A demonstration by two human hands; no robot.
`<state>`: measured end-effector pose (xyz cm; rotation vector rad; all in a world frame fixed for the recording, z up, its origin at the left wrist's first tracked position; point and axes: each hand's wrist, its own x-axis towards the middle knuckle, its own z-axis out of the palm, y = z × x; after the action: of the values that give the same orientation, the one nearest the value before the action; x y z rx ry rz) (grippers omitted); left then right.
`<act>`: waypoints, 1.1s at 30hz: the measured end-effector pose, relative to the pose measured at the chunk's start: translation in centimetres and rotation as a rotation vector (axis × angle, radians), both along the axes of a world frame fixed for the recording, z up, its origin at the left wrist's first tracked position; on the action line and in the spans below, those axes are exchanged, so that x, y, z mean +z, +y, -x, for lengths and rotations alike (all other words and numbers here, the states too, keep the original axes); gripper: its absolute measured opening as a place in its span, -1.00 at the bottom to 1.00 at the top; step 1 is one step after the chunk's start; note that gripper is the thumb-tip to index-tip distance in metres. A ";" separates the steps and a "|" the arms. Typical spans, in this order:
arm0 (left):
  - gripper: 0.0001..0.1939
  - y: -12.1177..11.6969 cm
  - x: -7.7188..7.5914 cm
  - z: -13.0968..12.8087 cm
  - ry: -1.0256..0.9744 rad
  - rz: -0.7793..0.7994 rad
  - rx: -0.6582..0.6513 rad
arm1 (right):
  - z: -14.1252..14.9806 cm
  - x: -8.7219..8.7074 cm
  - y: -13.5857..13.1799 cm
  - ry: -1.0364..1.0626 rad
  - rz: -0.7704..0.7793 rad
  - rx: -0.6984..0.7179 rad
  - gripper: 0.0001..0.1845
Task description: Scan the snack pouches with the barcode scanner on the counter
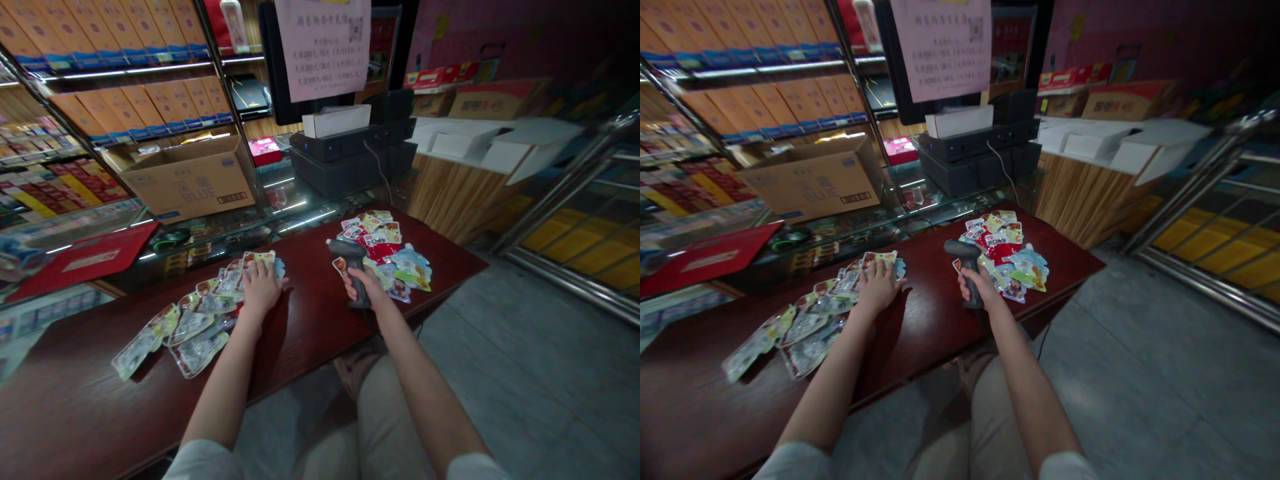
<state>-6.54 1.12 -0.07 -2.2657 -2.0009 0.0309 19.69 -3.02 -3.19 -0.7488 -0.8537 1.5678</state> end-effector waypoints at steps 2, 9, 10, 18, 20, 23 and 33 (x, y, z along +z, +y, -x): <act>-0.27 -0.2 -0.3 0.3 0.012 -0.036 0.042 | 0.0 0.1 -0.1 0.004 0.006 0.003 -0.62; -0.31 -0.3 0.2 0.0 0.015 -0.116 0.104 | -0.2 0.6 -0.2 0.041 0.004 -0.013 -0.60; -0.32 -0.3 0.3 -0.1 0.009 -0.134 0.101 | -0.4 0.7 -0.2 0.053 0.000 -0.019 -0.60; -0.50 -0.3 0.2 -5.3 -0.123 -0.204 -0.111 | -4.2 2.0 -1.4 0.018 -0.013 -0.178 -0.61; -0.52 -0.1 0.0 -7.8 -0.217 -0.102 -0.206 | -5.3 2.3 -1.9 -0.001 -0.027 -0.224 -0.63; -0.45 0.7 -0.4 -11.5 -0.346 0.065 -0.286 | -6.5 2.4 -2.5 -0.022 -0.034 -0.259 -0.64; -0.62 5.7 -3.7 -14.0 -1.204 0.232 -0.295 | -7.4 1.4 -4.1 -0.059 -0.043 -0.300 -0.65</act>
<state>7.50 6.83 -3.73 -3.0725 -2.0095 -1.5176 27.13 -7.08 -1.77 -0.8534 -0.7751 1.2629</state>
